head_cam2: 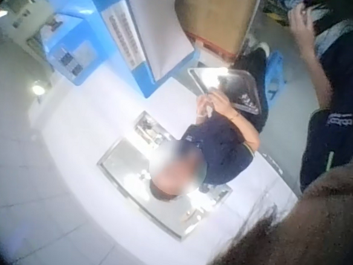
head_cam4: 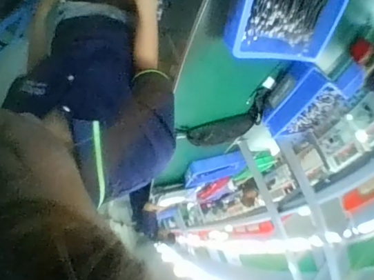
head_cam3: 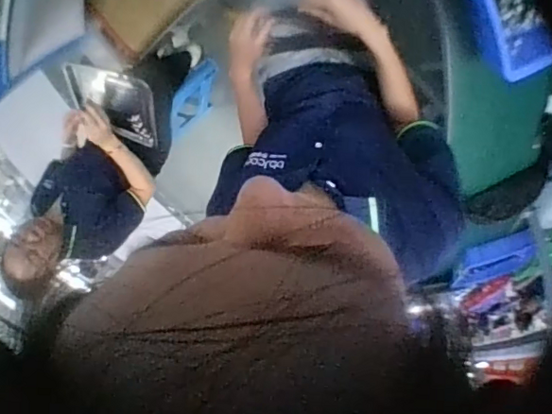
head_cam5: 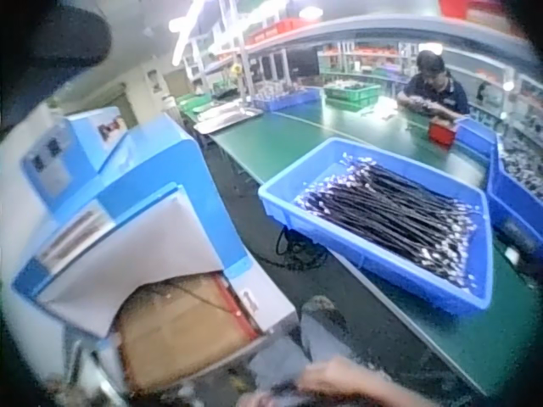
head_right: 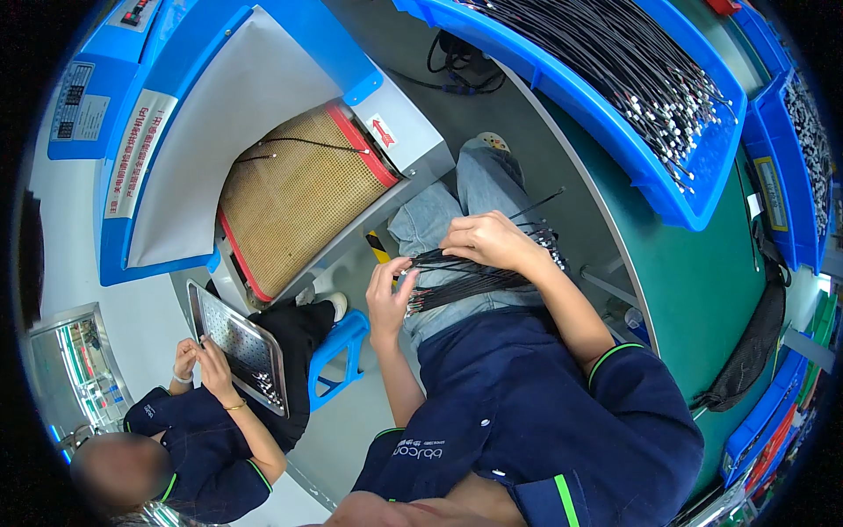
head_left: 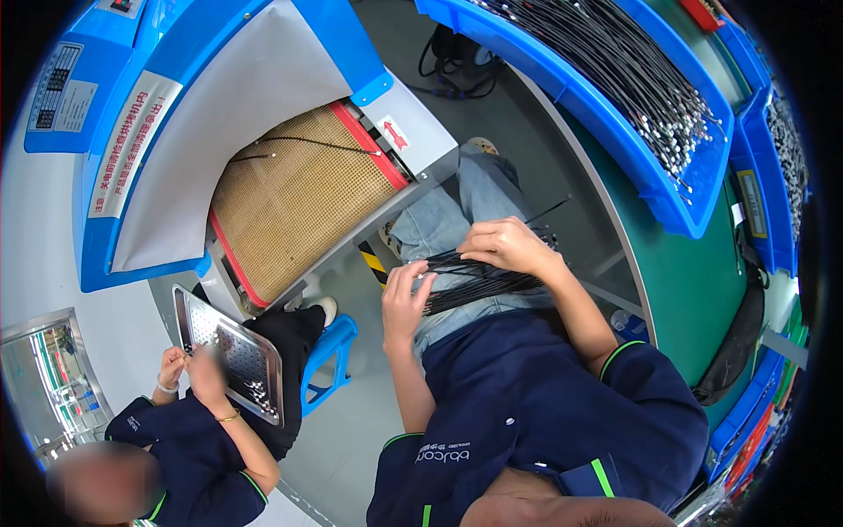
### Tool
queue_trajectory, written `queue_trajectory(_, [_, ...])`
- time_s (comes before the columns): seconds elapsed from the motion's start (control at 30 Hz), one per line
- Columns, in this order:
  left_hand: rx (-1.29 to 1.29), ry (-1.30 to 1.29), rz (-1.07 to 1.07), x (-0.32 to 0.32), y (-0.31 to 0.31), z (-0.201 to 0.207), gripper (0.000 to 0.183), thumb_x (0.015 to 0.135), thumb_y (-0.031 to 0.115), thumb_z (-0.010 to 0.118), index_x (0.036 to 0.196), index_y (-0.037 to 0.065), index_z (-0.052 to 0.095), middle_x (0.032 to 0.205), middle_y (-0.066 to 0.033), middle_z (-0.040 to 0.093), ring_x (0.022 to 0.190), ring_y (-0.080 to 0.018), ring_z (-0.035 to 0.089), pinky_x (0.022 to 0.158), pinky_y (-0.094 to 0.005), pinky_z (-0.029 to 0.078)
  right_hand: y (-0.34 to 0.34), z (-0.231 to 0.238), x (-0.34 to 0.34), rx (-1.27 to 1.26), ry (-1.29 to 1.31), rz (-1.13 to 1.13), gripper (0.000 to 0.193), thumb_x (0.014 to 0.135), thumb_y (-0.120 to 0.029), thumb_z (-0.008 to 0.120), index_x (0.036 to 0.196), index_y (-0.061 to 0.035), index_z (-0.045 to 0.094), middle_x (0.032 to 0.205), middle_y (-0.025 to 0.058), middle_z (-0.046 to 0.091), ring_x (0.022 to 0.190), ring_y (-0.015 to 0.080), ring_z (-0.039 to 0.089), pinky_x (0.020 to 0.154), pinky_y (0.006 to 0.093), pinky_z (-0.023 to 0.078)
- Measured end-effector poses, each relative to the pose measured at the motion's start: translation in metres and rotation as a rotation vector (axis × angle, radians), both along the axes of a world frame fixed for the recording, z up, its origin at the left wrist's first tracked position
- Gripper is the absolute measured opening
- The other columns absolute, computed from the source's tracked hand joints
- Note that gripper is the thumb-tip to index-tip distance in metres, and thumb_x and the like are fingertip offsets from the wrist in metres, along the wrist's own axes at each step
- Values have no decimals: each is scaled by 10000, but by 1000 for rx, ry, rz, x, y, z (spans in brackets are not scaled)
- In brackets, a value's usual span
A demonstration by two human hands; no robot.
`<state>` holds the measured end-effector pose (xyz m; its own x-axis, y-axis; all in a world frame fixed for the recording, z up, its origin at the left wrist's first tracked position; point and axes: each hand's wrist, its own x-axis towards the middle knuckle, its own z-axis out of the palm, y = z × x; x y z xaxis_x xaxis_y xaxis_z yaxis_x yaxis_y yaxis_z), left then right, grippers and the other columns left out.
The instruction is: The person sits at a workstation and repeatedly picks up black cables from a blue bin. They insert one end of each cable into a slot on a blue machine, then place the processed cable into a metal tray on their lap. A coworker is visible to the left performing a similar task.
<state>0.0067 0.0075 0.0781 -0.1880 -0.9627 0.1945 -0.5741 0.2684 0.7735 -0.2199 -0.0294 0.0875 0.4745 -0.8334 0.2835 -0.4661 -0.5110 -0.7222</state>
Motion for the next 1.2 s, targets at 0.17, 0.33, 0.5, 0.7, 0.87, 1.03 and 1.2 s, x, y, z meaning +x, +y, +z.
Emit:
queue_trajectory(0.17, [-92,-14,-32,3,-1,-6,165,744,15,710,887,24,629,852,-91,646,803,-256,617,716,-348,497,1,-5,-1,7,-27,-4,118,773,-181,696,830,-79,681,800,23,620,681,245,623,593,349,492])
queue_trajectory(0.33, [-93,-13,-35,3,1,-2,169,733,-19,697,881,23,628,844,-92,646,791,-256,620,704,-345,502,1,-5,1,16,-38,0,114,771,-181,698,819,-78,682,788,23,619,673,239,623,585,345,491])
queue_trajectory(0.5, [-181,16,-30,3,0,-6,179,711,-47,696,865,18,633,835,-95,649,779,-257,626,693,-341,508,2,-3,0,-6,-33,22,107,769,-174,698,813,-78,687,789,19,625,664,222,626,578,337,490])
queue_trajectory(0.7, [-265,25,-56,1,-2,-2,192,700,-57,705,866,15,643,829,-95,657,752,-244,626,662,-324,503,1,-2,1,7,-63,42,112,766,-171,698,829,-79,694,797,19,632,662,214,628,579,327,494])
queue_trajectory(0.87, [-266,20,-41,1,-2,3,196,695,-56,710,862,18,639,822,-95,657,739,-239,625,640,-317,497,1,-3,1,24,-95,52,118,769,-171,697,836,-75,694,811,24,637,678,216,634,597,329,498])
queue_trajectory(1.03, [-252,10,-67,6,-4,1,183,687,-48,709,837,20,631,809,-93,648,731,-235,620,643,-319,495,0,-1,-3,105,-98,60,117,786,-152,680,863,-65,694,835,43,639,708,239,637,642,337,509])
queue_trajectory(1.2, [-144,20,4,20,-4,-5,168,693,-47,699,832,15,628,793,-89,633,715,-218,610,654,-311,490,-4,7,-27,187,10,-12,142,803,-98,667,937,-58,696,857,76,625,767,240,631,687,324,511])
